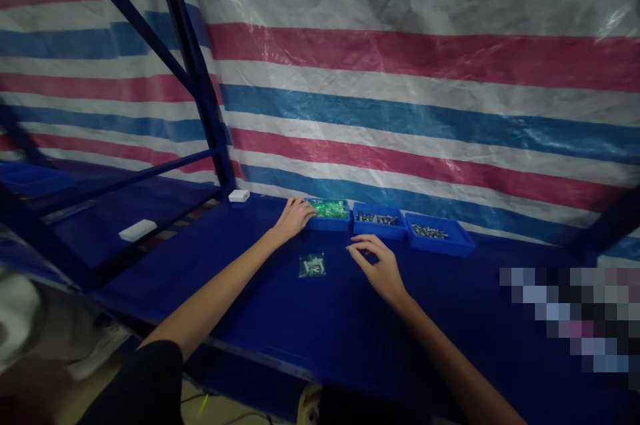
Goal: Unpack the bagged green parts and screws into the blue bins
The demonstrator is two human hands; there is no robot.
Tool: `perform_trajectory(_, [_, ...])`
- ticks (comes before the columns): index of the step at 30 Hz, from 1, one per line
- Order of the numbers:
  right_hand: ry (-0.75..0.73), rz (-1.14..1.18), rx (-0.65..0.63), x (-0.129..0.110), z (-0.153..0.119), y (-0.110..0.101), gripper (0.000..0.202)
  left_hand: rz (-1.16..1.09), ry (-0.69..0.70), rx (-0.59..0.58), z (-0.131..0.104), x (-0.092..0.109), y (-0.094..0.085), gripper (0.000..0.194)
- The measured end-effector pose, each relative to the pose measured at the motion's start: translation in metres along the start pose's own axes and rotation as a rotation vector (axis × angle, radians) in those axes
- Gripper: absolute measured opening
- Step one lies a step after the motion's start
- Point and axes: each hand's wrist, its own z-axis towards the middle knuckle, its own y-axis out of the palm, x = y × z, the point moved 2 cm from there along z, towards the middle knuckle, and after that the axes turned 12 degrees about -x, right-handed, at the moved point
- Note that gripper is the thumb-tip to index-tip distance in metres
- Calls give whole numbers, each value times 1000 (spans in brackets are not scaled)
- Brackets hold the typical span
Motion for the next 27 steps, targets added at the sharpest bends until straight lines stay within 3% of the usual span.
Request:
perform_trajectory(4, [-19,-1,-35,0,-1,4,16,65,-33,-64,-1,14,-3,42])
perform_trajectory(10, [-48,-25,-57,-1,0,3,16,-12,-32,65,-36,57,-16,51])
perform_trajectory(15, [-31,-68,-109,5,-1,3,17,-186,-200,-278,-77,69,-9,56])
perform_trajectory(17, [-2,-95,-145,11,-2,5,18,-279,-234,-305,-87,70,-6,52])
perform_trajectory(20, [74,-78,-207,19,-4,9,24,-549,-219,-246,-92,78,-1,38])
perform_trajectory(25, [162,285,-333,20,-5,19,41,-1079,-230,1,-85,99,8,27])
perform_trajectory(27, [161,351,-311,18,-4,19,41,-1244,-260,72,-80,107,8,27])
